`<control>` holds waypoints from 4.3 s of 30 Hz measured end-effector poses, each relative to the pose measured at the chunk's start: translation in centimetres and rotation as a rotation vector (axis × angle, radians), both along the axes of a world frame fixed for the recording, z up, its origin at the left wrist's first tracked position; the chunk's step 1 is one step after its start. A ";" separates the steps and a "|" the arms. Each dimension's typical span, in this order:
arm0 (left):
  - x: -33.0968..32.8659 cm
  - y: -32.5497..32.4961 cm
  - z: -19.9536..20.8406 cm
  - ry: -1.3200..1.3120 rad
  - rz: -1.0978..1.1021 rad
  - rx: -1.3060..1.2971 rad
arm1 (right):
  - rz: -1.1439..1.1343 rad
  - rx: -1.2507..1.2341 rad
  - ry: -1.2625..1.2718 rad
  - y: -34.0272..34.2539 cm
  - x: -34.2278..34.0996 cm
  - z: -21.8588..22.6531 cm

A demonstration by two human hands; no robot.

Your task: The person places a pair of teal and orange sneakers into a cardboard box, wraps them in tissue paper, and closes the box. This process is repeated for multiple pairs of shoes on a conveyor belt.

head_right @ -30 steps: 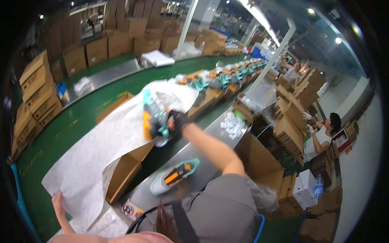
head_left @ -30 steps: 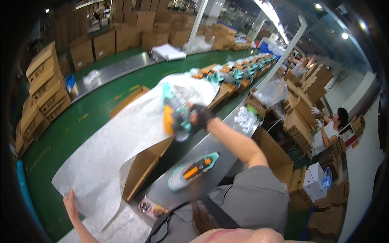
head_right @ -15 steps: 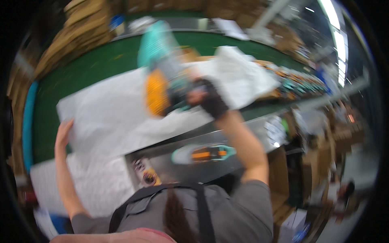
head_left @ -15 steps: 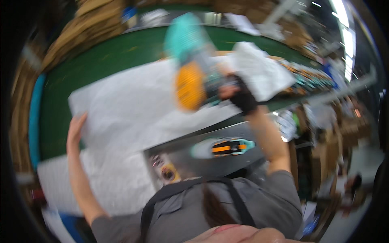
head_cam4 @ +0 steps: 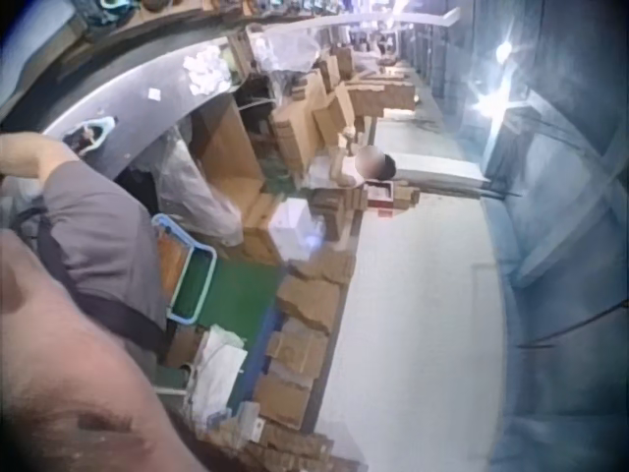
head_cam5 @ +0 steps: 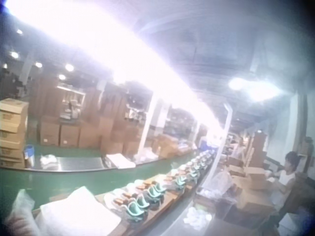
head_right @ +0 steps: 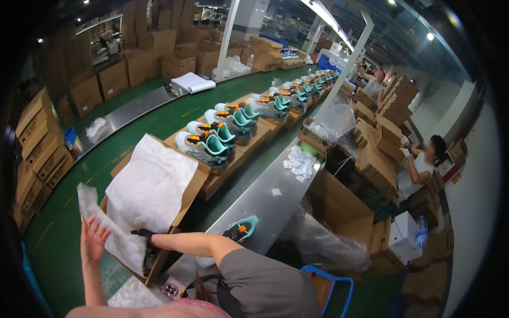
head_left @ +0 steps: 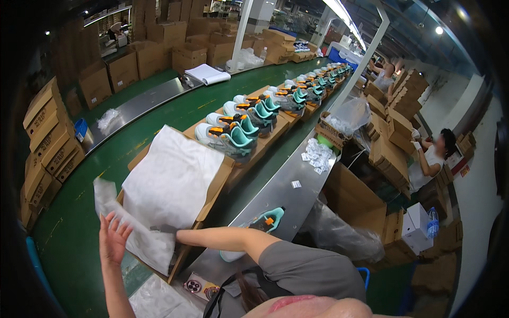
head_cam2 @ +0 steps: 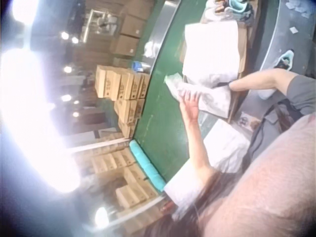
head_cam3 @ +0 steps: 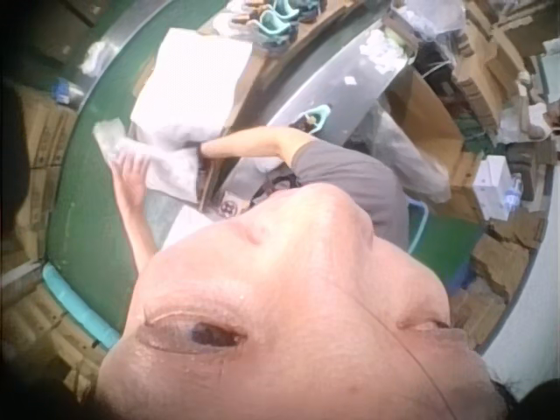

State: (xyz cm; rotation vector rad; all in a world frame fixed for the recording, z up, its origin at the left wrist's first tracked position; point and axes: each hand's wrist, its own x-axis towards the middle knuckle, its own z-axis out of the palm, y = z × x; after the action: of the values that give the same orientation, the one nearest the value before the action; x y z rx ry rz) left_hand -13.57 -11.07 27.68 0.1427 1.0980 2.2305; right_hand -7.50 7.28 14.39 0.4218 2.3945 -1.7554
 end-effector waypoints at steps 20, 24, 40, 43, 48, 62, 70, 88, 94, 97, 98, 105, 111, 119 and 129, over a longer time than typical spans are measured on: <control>1.8 7.6 -12.2 1.273 -0.107 -1.543 | -0.058 0.705 0.072 19.5 29.3 4.5; 6.3 8.3 -11.2 1.017 -0.036 -0.886 | -0.109 0.673 0.159 20.7 29.8 0.6; 11.9 4.7 -6.1 0.465 0.630 -0.548 | 0.087 0.218 0.504 10.7 16.8 14.9; 5.8 4.6 -8.7 0.123 0.646 -0.354 | 0.011 0.014 -0.011 12.6 15.2 7.5; -1.5 4.5 -19.9 -0.166 0.413 -0.296 | -0.151 -0.526 -0.248 11.5 9.0 5.0; -0.1 6.9 -13.1 -0.109 0.042 -0.931 | -0.552 -0.931 -0.103 8.3 9.1 0.9; 3.5 2.8 -8.8 0.001 0.269 -0.341 | -0.157 0.294 0.557 6.6 8.8 2.1; 5.8 -2.5 -9.2 -0.095 0.430 0.085 | 0.466 0.756 0.334 6.7 2.6 12.0; 14.9 -6.7 -6.9 0.078 0.721 -0.187 | 0.484 0.707 0.966 4.4 8.9 16.3; 19.5 -11.0 -4.4 0.013 0.835 -0.074 | 0.323 0.192 0.775 5.1 12.2 14.1; 21.8 -12.1 -3.4 0.029 0.939 0.014 | 0.321 0.144 0.799 5.4 12.8 12.8; 41.4 -16.7 -1.9 0.346 1.546 -0.181 | 0.734 0.212 0.565 10.0 10.0 2.5; 56.0 -15.6 -5.1 0.362 1.920 0.195 | 0.554 -0.319 -0.174 10.1 15.7 0.8; 57.6 -9.2 -7.9 -0.252 1.651 0.053 | 0.559 -0.460 -0.010 8.1 23.2 2.1; 38.4 15.2 -9.0 -0.013 0.370 -0.324 | 0.411 -0.826 0.388 7.6 27.1 3.2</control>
State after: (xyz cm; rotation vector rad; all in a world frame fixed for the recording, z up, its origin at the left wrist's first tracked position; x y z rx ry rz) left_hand 24.83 4.16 18.68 -0.2298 1.5634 2.3198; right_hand 19.60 14.88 17.64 -0.5083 1.5168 -2.5038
